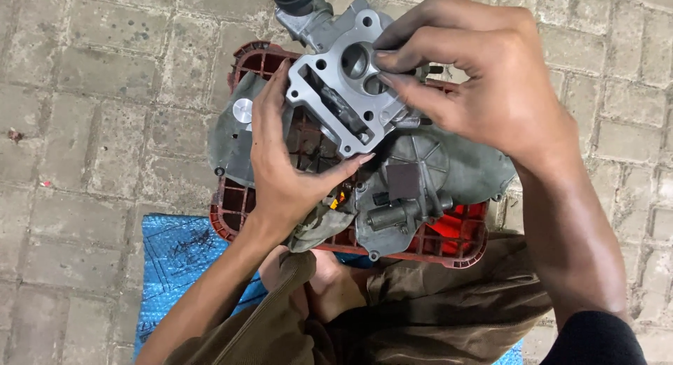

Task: The person cleans various disassembled engine parts, including a cylinder head and a crankcase cover, using a small metal scraper and a cloth. They scrape residue from the surfaces and wipe them down while sitting on the floor.

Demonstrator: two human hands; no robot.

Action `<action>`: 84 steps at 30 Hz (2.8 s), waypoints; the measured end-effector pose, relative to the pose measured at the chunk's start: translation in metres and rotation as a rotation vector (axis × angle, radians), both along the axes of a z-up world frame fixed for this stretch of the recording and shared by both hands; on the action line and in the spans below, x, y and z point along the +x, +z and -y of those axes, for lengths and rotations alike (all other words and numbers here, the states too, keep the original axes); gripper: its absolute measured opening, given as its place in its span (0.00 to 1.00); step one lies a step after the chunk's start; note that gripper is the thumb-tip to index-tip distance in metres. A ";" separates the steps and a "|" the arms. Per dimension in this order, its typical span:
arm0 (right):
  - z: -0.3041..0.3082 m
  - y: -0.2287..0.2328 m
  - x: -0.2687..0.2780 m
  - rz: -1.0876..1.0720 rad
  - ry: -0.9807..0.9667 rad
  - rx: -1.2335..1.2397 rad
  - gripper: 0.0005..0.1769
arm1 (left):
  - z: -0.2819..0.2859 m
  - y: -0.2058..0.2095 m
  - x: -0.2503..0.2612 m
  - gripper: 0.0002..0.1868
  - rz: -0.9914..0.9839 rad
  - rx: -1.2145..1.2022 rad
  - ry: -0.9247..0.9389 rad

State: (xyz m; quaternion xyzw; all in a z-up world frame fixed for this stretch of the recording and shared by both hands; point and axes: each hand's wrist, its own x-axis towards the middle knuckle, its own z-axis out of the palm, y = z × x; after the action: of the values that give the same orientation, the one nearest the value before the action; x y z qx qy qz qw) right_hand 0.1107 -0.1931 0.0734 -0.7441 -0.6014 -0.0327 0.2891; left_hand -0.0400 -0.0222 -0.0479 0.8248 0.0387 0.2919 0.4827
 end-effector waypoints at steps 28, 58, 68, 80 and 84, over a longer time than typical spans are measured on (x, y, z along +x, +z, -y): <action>-0.001 0.005 0.015 0.135 0.126 -0.238 0.17 | -0.003 -0.010 0.002 0.61 0.022 -0.021 0.015; -0.004 -0.062 -0.078 0.294 -0.278 0.317 0.19 | -0.094 0.013 -0.005 0.17 -0.319 0.309 0.150; -0.109 -0.077 -0.153 -0.111 -0.447 0.070 0.17 | -0.114 0.010 -0.019 0.20 -0.511 0.133 0.146; -0.191 -0.129 -0.108 0.382 -0.785 -0.022 0.02 | -0.114 -0.030 -0.033 0.29 -0.527 -0.172 0.121; -0.208 -0.145 -0.103 0.406 -0.853 -0.024 0.00 | -0.112 -0.028 -0.033 0.31 -0.508 -0.215 0.092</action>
State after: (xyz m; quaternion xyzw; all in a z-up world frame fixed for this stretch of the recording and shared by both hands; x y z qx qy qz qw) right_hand 0.0080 0.0149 -0.0714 -0.9065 -0.2869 -0.2866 0.1177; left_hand -0.0733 0.0896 -0.0760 0.8128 0.2267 0.0917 0.5287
